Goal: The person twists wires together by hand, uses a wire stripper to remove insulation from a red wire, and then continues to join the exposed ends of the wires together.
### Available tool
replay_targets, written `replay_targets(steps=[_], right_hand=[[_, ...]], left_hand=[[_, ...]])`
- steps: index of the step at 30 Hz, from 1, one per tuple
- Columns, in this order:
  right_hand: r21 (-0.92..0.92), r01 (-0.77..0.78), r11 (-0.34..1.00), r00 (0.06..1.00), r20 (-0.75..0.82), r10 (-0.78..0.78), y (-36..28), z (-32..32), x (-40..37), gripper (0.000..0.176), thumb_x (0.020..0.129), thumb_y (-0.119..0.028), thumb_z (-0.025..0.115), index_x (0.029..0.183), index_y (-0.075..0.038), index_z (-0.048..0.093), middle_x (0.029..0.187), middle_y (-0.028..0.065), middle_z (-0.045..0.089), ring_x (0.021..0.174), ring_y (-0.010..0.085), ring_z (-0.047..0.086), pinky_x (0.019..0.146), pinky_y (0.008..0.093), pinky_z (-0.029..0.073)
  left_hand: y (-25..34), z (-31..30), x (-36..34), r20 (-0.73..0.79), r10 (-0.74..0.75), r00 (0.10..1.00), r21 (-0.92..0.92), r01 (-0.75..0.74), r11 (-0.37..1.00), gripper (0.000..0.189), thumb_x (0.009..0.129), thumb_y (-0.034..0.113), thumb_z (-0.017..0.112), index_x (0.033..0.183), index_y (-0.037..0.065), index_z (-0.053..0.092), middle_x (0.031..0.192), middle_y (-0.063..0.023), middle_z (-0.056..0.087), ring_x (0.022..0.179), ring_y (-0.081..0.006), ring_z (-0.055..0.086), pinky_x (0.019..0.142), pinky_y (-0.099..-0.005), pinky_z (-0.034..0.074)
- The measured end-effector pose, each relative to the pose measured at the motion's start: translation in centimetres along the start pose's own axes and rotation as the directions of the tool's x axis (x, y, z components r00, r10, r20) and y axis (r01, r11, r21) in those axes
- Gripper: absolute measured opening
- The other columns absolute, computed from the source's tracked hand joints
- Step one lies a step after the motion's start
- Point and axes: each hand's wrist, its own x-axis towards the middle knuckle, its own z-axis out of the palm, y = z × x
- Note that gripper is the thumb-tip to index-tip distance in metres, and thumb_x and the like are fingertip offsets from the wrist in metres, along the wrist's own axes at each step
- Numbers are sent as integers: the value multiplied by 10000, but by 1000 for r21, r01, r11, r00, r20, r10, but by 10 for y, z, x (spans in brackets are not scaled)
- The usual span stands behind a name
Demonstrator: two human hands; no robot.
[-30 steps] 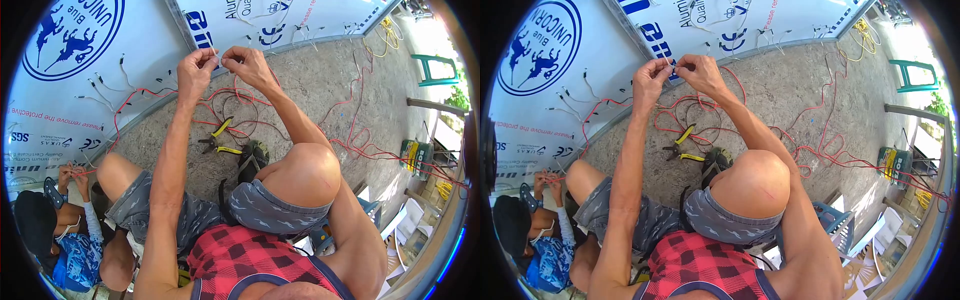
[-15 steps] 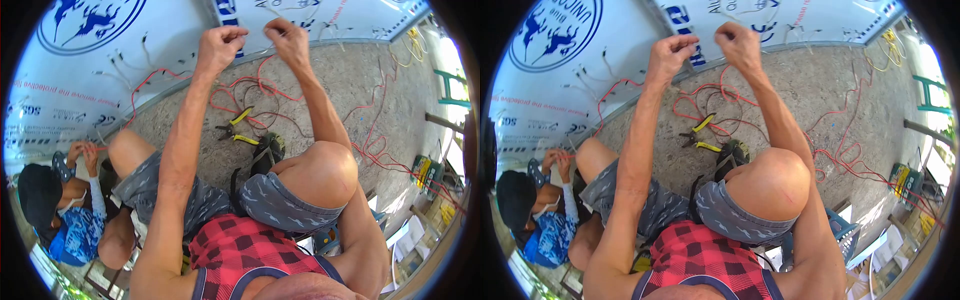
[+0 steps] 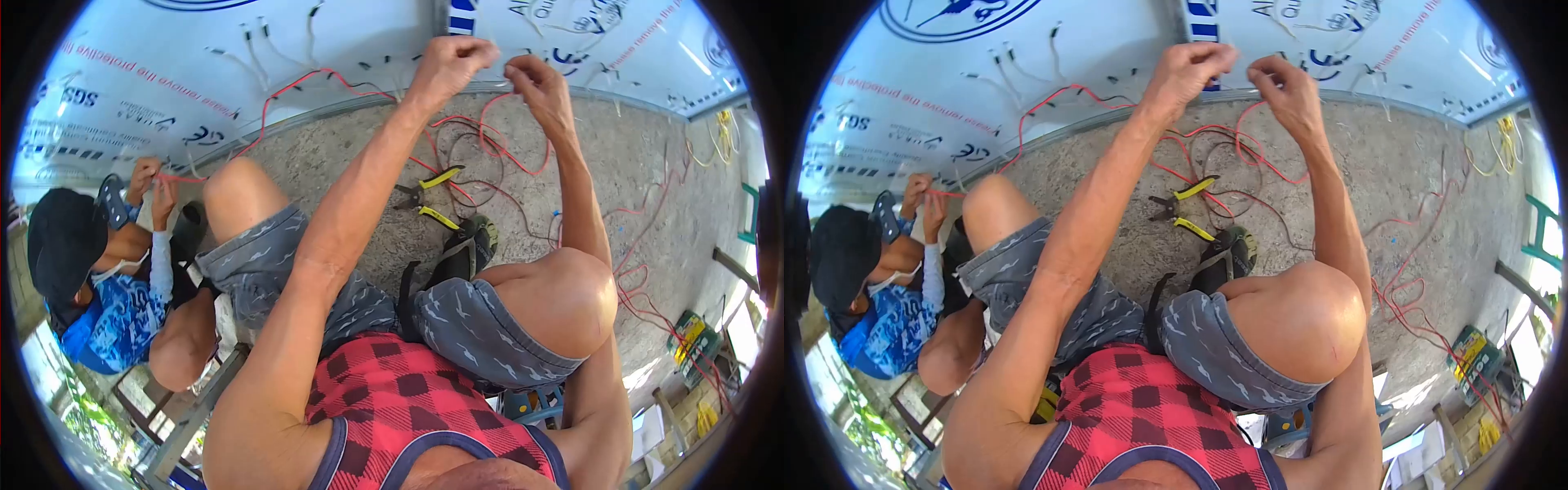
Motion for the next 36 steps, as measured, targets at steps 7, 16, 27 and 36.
replay_targets(steps=[7,16,27,36], right_hand=[[-211,-42,977,914,-403,-47,31,-16,17,237,886,-221,692,1064,-68,722,939,115,718,758,224,690,699,348,524],[-464,6,886,846,-469,-251,62,-6,53,241,855,-235,710,1051,-94,705,989,88,689,758,298,663,704,419,505],[573,-228,787,969,53,242,-4,-13,-13,252,915,-247,714,968,-3,675,709,-20,593,594,52,471,539,218,350],[219,-20,976,996,-75,37,-7,-7,-14,262,892,-240,720,928,19,706,755,18,660,673,84,546,595,263,439]], left_hand=[[-3,-3,12,-13,-12,1000,2,12,1000,287,847,268,784,992,22,759,844,-5,700,743,-92,607,698,-244,488],[3,15,-1,59,-562,825,529,452,718,318,886,219,733,1062,-44,703,926,-109,733,774,-153,717,545,-272,515],[1,39,-10,69,-30,997,-130,39,991,345,928,226,703,1184,-5,686,997,-79,744,761,-125,669,611,-241,524],[0,43,-4,-70,45,997,-82,-51,995,205,885,192,729,975,9,753,798,-45,724,687,-89,656,539,-228,484]])
